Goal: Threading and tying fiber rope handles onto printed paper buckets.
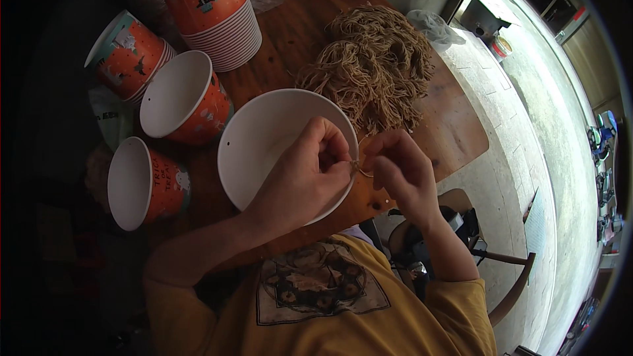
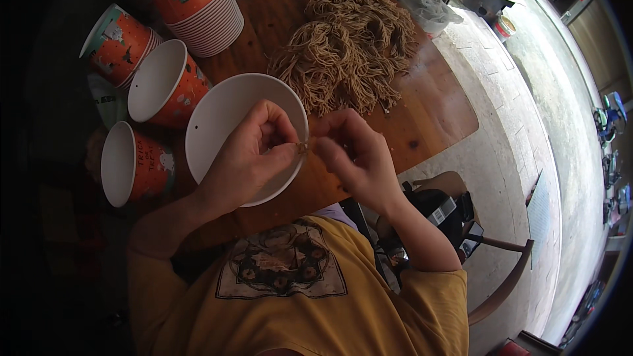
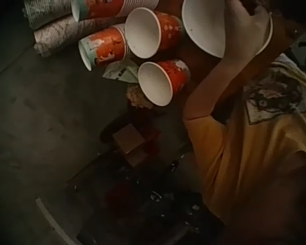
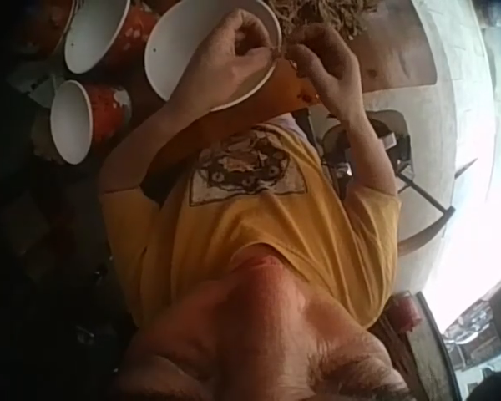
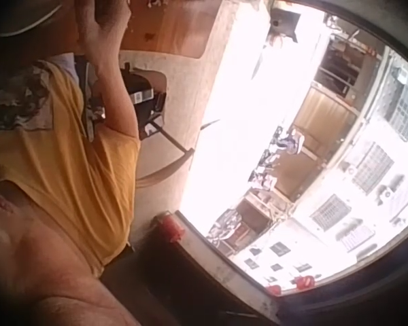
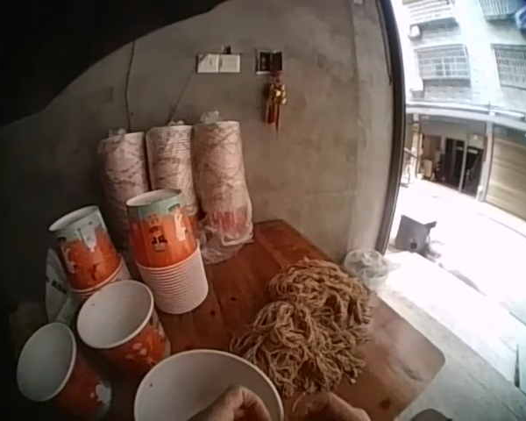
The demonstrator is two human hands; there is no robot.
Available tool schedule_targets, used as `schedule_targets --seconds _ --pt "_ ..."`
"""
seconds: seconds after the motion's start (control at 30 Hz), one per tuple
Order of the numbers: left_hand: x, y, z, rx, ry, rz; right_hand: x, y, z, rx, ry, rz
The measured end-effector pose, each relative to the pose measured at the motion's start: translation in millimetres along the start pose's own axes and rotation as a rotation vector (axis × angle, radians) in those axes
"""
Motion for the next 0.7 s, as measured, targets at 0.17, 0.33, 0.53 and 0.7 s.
schedule_targets --seconds 0.17,0.33,0.53,0.7 --pt "1 1 -1 0.057 -0.001 0.026 2 0 -1 -0.327 -0.48 0.024" --pt "4 0 -3 0.138 0.068 -0.022 1 4 11 -0.202 -0.211 -0.018" --pt "5 -1 0 0.135 0.153 -0.008 -3 2 8 -0.035 -0.016 -0.077" --pt "5 -4 5 0.203 0.296 0.037 -3 1 13 0.001 0.028 -0.071"
Point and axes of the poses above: each hand's wrist, its own y-axis towards the middle knuckle, its own x-axis out of the palm, z = x × y, the point moved 3 cm from there along y, towards the middle knuckle, and after that the axes turned 4 degrees about -y, right-handed, at the moved point
